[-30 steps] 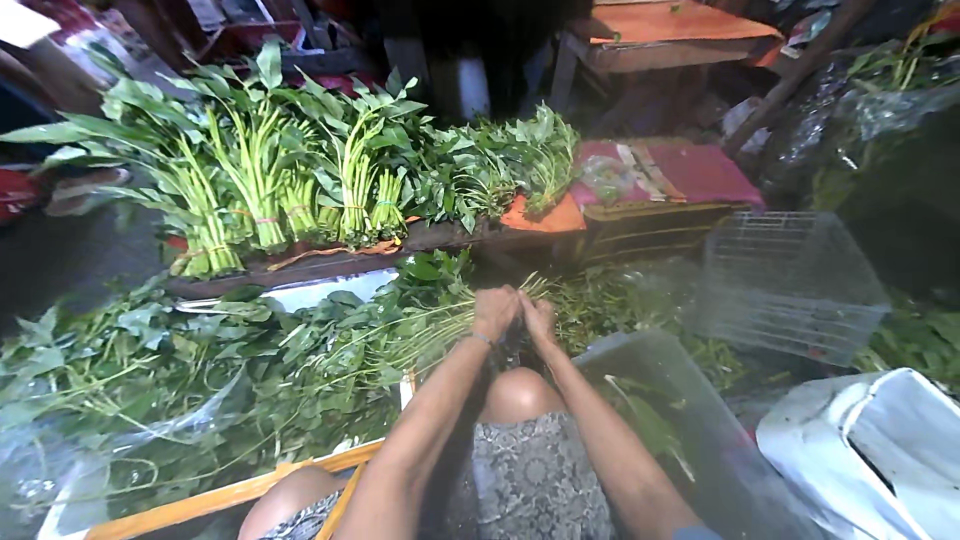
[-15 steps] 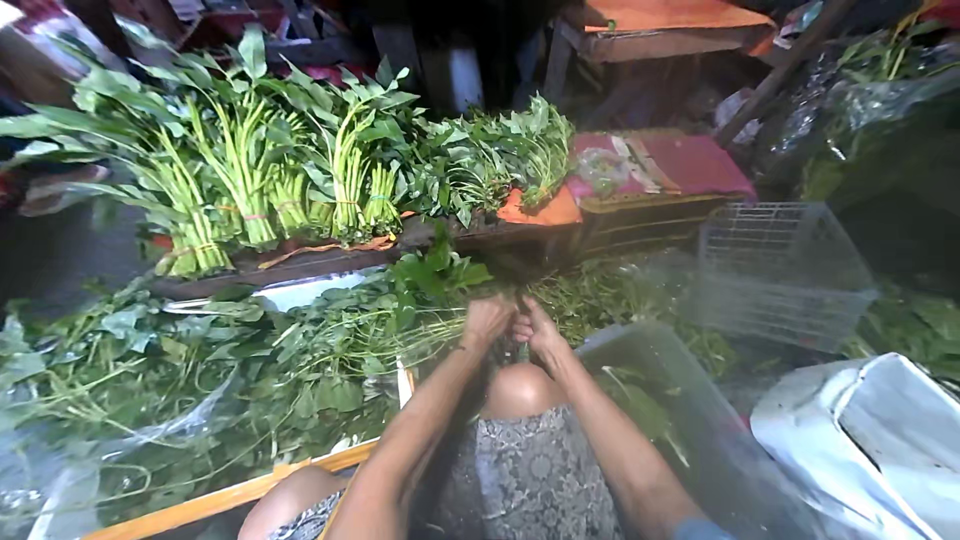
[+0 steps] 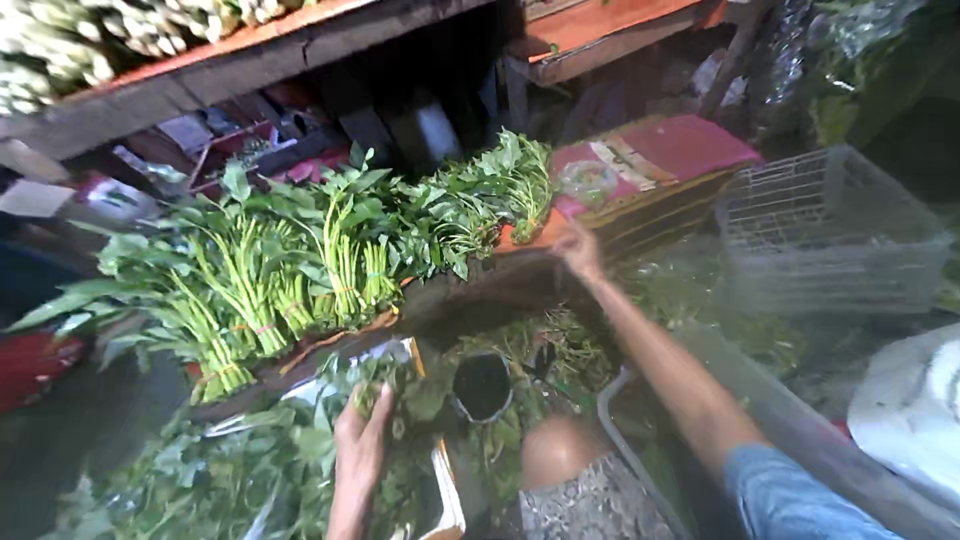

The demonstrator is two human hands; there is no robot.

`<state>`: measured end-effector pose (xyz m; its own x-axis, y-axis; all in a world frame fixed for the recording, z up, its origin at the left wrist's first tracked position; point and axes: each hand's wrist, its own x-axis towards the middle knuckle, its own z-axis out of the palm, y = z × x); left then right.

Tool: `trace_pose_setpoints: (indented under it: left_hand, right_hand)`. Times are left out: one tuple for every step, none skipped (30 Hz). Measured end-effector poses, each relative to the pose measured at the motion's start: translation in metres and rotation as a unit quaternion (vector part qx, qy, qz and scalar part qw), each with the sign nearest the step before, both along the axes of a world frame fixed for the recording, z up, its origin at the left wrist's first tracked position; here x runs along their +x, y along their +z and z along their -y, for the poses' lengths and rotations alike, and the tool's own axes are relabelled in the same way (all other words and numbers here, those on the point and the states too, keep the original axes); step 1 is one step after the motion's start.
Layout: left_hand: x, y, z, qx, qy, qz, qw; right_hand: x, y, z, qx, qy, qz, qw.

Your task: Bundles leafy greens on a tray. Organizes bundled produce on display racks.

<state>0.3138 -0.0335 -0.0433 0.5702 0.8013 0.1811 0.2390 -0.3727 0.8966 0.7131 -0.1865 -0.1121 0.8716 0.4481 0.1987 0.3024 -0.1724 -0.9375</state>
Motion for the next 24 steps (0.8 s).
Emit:
trace_pose_setpoints:
  left_hand:
    - [-0.010, -0.007, 0.006, -0.019, 0.006, 0.022, 1.000]
    - [-0.019, -0.014, 0.012, -0.035, 0.012, 0.040, 0.999]
    - [-0.026, -0.019, 0.017, -0.048, 0.019, 0.047, 0.998]
    - [-0.031, -0.022, 0.023, -0.064, 0.027, 0.049, 0.996]
    - [-0.035, -0.023, 0.027, -0.078, 0.035, 0.047, 0.995]
    - [-0.036, -0.024, 0.030, -0.087, 0.044, 0.048, 0.994]
    - [-0.037, -0.025, 0.032, -0.093, 0.051, 0.054, 0.993]
    - [-0.037, -0.027, 0.032, -0.096, 0.058, 0.059, 0.992]
    - [-0.038, -0.030, 0.032, -0.096, 0.061, 0.058, 0.992]
    - [-0.037, -0.032, 0.031, -0.093, 0.063, 0.054, 0.992]
    - [-0.037, -0.034, 0.031, -0.087, 0.060, 0.045, 0.993]
    - [-0.036, -0.034, 0.031, -0.078, 0.052, 0.035, 0.995]
    - [-0.034, -0.033, 0.032, -0.072, 0.044, 0.024, 0.996]
    - [-0.032, -0.033, 0.032, -0.069, 0.037, 0.015, 0.997]
    - [-0.029, -0.033, 0.033, -0.068, 0.033, 0.009, 0.997]
    - [-0.027, -0.033, 0.033, -0.068, 0.028, 0.005, 0.997]
    - [-0.024, -0.033, 0.033, -0.068, 0.028, 0.002, 0.997]
    - [-0.021, -0.033, 0.032, -0.067, 0.028, -0.001, 0.997]
    - [-0.018, -0.034, 0.031, -0.062, 0.027, -0.003, 0.998]
    - [-0.014, -0.033, 0.029, -0.057, 0.027, 0.001, 0.998]
    - [-0.010, -0.033, 0.026, -0.051, 0.025, 0.009, 0.998]
    - [-0.006, -0.033, 0.023, -0.043, 0.023, 0.014, 0.999]
    - [-0.002, -0.032, 0.019, -0.037, 0.018, 0.009, 0.999]
    - [0.003, -0.033, 0.014, -0.029, 0.015, -0.002, 0.999]
  right_hand:
    - [0.023, 0.008, -0.004, 0.066, -0.040, 0.006, 0.997]
    - [0.047, 0.016, -0.006, 0.095, -0.082, 0.023, 0.992]
    - [0.072, 0.022, -0.008, 0.096, -0.119, 0.045, 0.987]
    - [0.097, 0.025, -0.010, 0.084, -0.153, 0.070, 0.982]
    - [0.117, 0.029, -0.011, 0.062, -0.177, 0.089, 0.978]
    - [0.132, 0.034, -0.011, 0.027, -0.187, 0.100, 0.977]
    - [0.143, 0.041, -0.011, -0.019, -0.188, 0.100, 0.977]
    - [0.151, 0.048, -0.011, -0.072, -0.182, 0.091, 0.977]
    - [0.159, 0.052, -0.012, -0.123, -0.175, 0.081, 0.974]
    - [0.166, 0.054, -0.013, -0.173, -0.168, 0.073, 0.968]
    - [0.171, 0.055, -0.014, -0.224, -0.159, 0.064, 0.959]
    - [0.170, 0.057, -0.014, -0.263, -0.145, 0.051, 0.952]
    - [0.170, 0.059, -0.015, -0.289, -0.134, 0.038, 0.947]
    - [0.171, 0.062, -0.014, -0.304, -0.130, 0.029, 0.943]
    - [0.172, 0.065, -0.013, -0.308, -0.133, 0.019, 0.942]
    - [0.173, 0.070, -0.011, -0.295, -0.135, 0.007, 0.946]
    - [0.176, 0.073, -0.009, -0.264, -0.140, 0.004, 0.954]
    - [0.181, 0.076, -0.008, -0.236, -0.143, 0.008, 0.961]
    - [0.187, 0.077, -0.006, -0.205, -0.147, 0.021, 0.967]
    - [0.193, 0.080, -0.004, -0.169, -0.148, 0.029, 0.974]
    - [0.195, 0.085, -0.003, -0.138, -0.147, 0.033, 0.979]
    - [0.194, 0.092, -0.001, -0.116, -0.138, 0.024, 0.983]
    - [0.191, 0.101, 0.001, -0.101, -0.128, 0.016, 0.987]
    - [0.186, 0.109, 0.002, -0.089, -0.116, 0.008, 0.989]
